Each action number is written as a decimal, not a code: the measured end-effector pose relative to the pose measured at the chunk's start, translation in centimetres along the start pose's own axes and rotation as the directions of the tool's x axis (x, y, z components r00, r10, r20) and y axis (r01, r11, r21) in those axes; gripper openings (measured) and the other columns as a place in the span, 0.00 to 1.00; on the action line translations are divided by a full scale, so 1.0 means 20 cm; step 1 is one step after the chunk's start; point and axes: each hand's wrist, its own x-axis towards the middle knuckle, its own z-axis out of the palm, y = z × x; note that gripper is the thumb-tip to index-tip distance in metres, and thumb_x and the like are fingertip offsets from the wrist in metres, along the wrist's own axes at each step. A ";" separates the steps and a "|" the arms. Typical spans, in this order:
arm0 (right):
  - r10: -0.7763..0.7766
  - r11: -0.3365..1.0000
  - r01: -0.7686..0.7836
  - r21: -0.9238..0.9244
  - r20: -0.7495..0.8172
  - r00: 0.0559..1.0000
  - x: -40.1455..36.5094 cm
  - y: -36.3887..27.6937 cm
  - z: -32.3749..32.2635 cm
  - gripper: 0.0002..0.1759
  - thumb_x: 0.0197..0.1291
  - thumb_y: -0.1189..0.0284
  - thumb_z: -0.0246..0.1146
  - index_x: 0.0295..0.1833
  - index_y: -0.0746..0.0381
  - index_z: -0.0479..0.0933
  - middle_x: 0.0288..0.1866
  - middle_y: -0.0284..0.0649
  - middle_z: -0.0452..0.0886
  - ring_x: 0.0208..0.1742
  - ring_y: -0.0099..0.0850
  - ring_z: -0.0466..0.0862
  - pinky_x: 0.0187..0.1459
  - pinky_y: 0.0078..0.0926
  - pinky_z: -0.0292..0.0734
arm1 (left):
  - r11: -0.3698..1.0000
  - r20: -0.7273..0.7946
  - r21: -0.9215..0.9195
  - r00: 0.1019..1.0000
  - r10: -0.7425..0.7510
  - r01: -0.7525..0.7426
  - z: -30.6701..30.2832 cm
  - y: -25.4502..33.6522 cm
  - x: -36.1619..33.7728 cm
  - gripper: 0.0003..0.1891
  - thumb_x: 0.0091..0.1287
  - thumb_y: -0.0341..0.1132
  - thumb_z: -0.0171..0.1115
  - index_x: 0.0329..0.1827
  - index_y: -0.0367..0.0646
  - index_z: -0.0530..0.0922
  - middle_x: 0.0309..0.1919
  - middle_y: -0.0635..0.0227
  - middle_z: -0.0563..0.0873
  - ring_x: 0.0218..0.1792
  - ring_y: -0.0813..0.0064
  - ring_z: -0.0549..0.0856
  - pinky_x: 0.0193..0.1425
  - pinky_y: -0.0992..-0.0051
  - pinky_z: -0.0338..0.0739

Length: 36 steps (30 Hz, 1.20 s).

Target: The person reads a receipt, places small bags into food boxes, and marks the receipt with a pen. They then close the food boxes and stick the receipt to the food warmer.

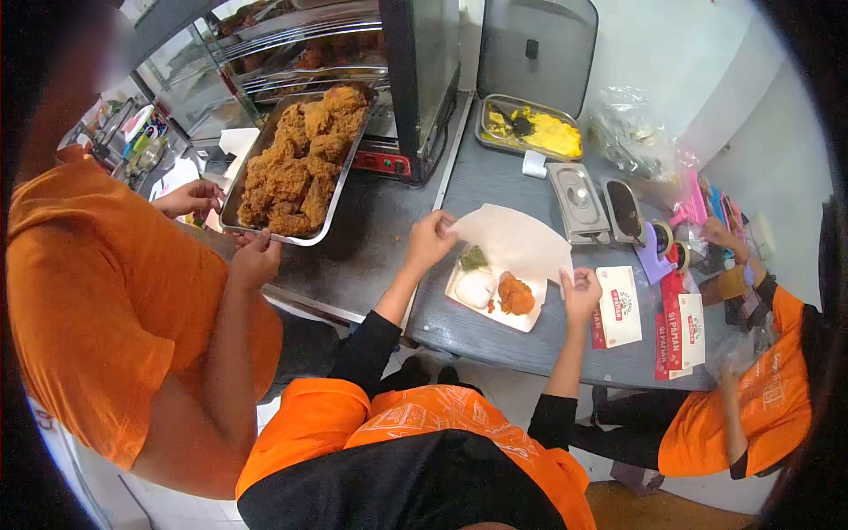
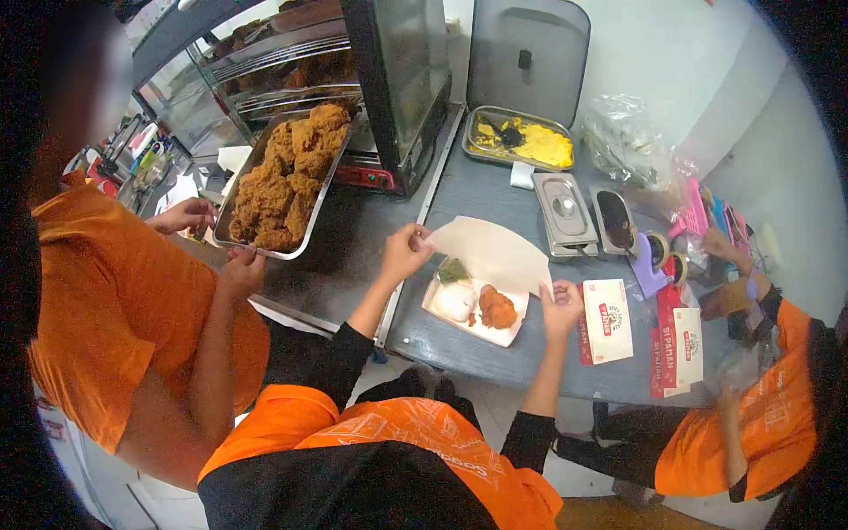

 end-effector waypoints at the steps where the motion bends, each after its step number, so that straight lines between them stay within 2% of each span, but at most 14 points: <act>1: -0.078 0.963 0.065 0.263 0.040 0.996 0.02 0.07 0.03 0.11 0.47 0.77 0.63 0.37 0.64 0.71 0.33 0.35 0.73 0.39 0.21 0.72 0.42 0.18 0.67 | 0.990 0.015 -0.141 1.000 -0.018 0.020 0.04 -0.01 0.00 0.12 0.46 0.26 0.56 0.36 0.40 0.73 0.29 0.62 0.79 0.29 0.69 0.77 0.35 0.70 0.72; 3: -0.270 0.730 0.180 0.660 0.036 0.962 0.03 0.14 0.12 0.09 0.52 0.76 0.59 0.38 0.63 0.67 0.32 0.31 0.67 0.39 0.20 0.70 0.44 0.19 0.65 | 0.937 0.115 -0.336 0.992 -0.059 0.094 0.11 0.00 -0.02 0.15 0.46 0.25 0.51 0.40 0.38 0.73 0.31 0.60 0.78 0.33 0.69 0.78 0.39 0.71 0.72; 7: -0.107 0.718 0.154 0.679 -0.111 0.988 -0.02 0.01 0.33 0.15 0.56 0.75 0.53 0.49 0.66 0.62 0.44 0.40 0.67 0.48 0.28 0.68 0.52 0.26 0.61 | 0.838 -0.166 -0.530 0.985 0.048 -0.130 0.44 -0.03 -0.02 0.18 0.52 0.32 0.52 0.47 0.38 0.69 0.41 0.54 0.75 0.45 0.63 0.74 0.50 0.68 0.67; 10: -0.175 0.909 0.251 0.332 -0.243 0.954 -0.03 -0.09 0.39 0.23 0.58 0.74 0.49 0.58 0.68 0.53 0.55 0.48 0.62 0.58 0.36 0.63 0.59 0.31 0.53 | 0.989 -0.192 -0.093 0.973 -0.131 0.115 0.46 0.11 -0.04 0.22 0.59 0.39 0.49 0.54 0.36 0.65 0.49 0.51 0.71 0.53 0.60 0.68 0.58 0.67 0.60; 13: -0.163 0.895 0.150 0.421 -0.004 0.987 0.04 -0.05 0.30 0.20 0.57 0.75 0.48 0.56 0.69 0.58 0.58 0.52 0.60 0.60 0.40 0.62 0.60 0.31 0.53 | 0.980 -0.113 -0.106 0.977 -0.179 0.167 0.38 0.09 0.00 0.21 0.62 0.43 0.48 0.52 0.36 0.67 0.52 0.51 0.69 0.55 0.57 0.68 0.59 0.65 0.61; 15: -0.200 0.930 0.121 0.346 0.203 0.958 0.06 -0.02 0.09 0.16 0.56 0.76 0.48 0.51 0.67 0.63 0.57 0.51 0.62 0.59 0.39 0.63 0.59 0.31 0.55 | 0.701 0.333 -0.675 0.943 0.013 0.229 0.23 -0.06 0.00 0.17 0.61 0.39 0.52 0.50 0.40 0.70 0.55 0.51 0.66 0.57 0.53 0.65 0.60 0.63 0.60; 17: -0.209 0.959 0.106 0.263 0.405 0.890 -0.02 0.03 0.01 0.12 0.55 0.76 0.49 0.46 0.66 0.67 0.56 0.50 0.63 0.59 0.37 0.63 0.58 0.31 0.57 | 0.866 0.354 -0.498 0.920 0.169 0.032 0.12 -0.18 -0.08 0.17 0.60 0.36 0.53 0.51 0.41 0.68 0.56 0.53 0.65 0.58 0.56 0.65 0.60 0.65 0.61; 18: -0.386 0.922 0.348 0.171 0.339 0.858 -0.10 0.07 0.01 0.09 0.55 0.76 0.50 0.42 0.65 0.69 0.54 0.49 0.65 0.58 0.36 0.64 0.57 0.31 0.59 | 0.935 0.405 -0.296 0.861 0.309 -0.197 0.10 -0.21 -0.13 0.17 0.59 0.33 0.53 0.52 0.42 0.67 0.57 0.55 0.63 0.59 0.60 0.64 0.60 0.67 0.62; 19: -0.555 0.823 0.564 0.061 0.293 0.778 -0.17 0.10 0.02 0.06 0.54 0.75 0.51 0.37 0.64 0.70 0.53 0.47 0.67 0.57 0.35 0.65 0.55 0.32 0.61 | 0.935 0.402 -0.297 0.862 0.308 -0.195 0.13 -0.20 -0.20 0.17 0.59 0.33 0.53 0.52 0.42 0.67 0.57 0.55 0.63 0.59 0.60 0.64 0.60 0.67 0.62; 22: -0.446 0.889 0.438 0.133 0.043 0.894 -0.40 0.25 0.19 0.10 0.58 0.71 0.50 0.42 0.65 0.70 0.50 0.40 0.69 0.55 0.32 0.67 0.57 0.27 0.59 | 0.960 0.100 -0.228 0.977 0.189 -0.163 0.26 -0.18 -0.41 0.14 0.55 0.29 0.56 0.45 0.48 0.71 0.51 0.57 0.70 0.58 0.63 0.66 0.61 0.72 0.59; 24: -0.354 0.911 0.333 0.244 0.046 0.934 -0.42 0.29 0.25 0.13 0.59 0.68 0.50 0.46 0.65 0.70 0.51 0.41 0.69 0.57 0.33 0.66 0.58 0.28 0.58 | 0.801 0.085 -0.599 0.992 0.096 -0.027 0.34 -0.20 -0.43 0.16 0.55 0.28 0.55 0.47 0.48 0.68 0.50 0.59 0.70 0.58 0.67 0.66 0.60 0.73 0.60; 28: -0.277 0.925 0.271 0.266 -0.015 0.961 -0.36 0.19 0.23 0.25 0.61 0.57 0.50 0.54 0.66 0.66 0.52 0.42 0.68 0.58 0.33 0.65 0.59 0.30 0.57 | 0.882 0.287 -0.458 0.958 0.026 0.113 0.25 -0.21 -0.29 0.16 0.60 0.31 0.50 0.51 0.45 0.63 0.43 0.64 0.75 0.45 0.72 0.74 0.49 0.76 0.68; 32: -0.193 0.944 0.144 0.297 0.141 0.971 -0.28 0.14 0.18 0.18 0.64 0.69 0.43 0.57 0.65 0.63 0.53 0.48 0.66 0.57 0.39 0.65 0.59 0.32 0.56 | 0.940 0.389 -0.177 0.898 -0.204 0.291 0.06 0.07 -0.20 0.14 0.64 0.33 0.44 0.52 0.44 0.64 0.45 0.50 0.75 0.42 0.56 0.77 0.47 0.66 0.69; 36: -0.369 0.923 0.364 0.123 0.029 0.929 -0.33 0.20 0.25 0.19 0.65 0.69 0.42 0.59 0.66 0.59 0.58 0.49 0.61 0.58 0.40 0.64 0.59 0.32 0.56 | 0.980 0.148 -0.198 0.988 0.043 -0.013 0.21 -0.07 -0.31 0.18 0.60 0.34 0.50 0.54 0.44 0.64 0.49 0.48 0.69 0.52 0.51 0.69 0.50 0.63 0.66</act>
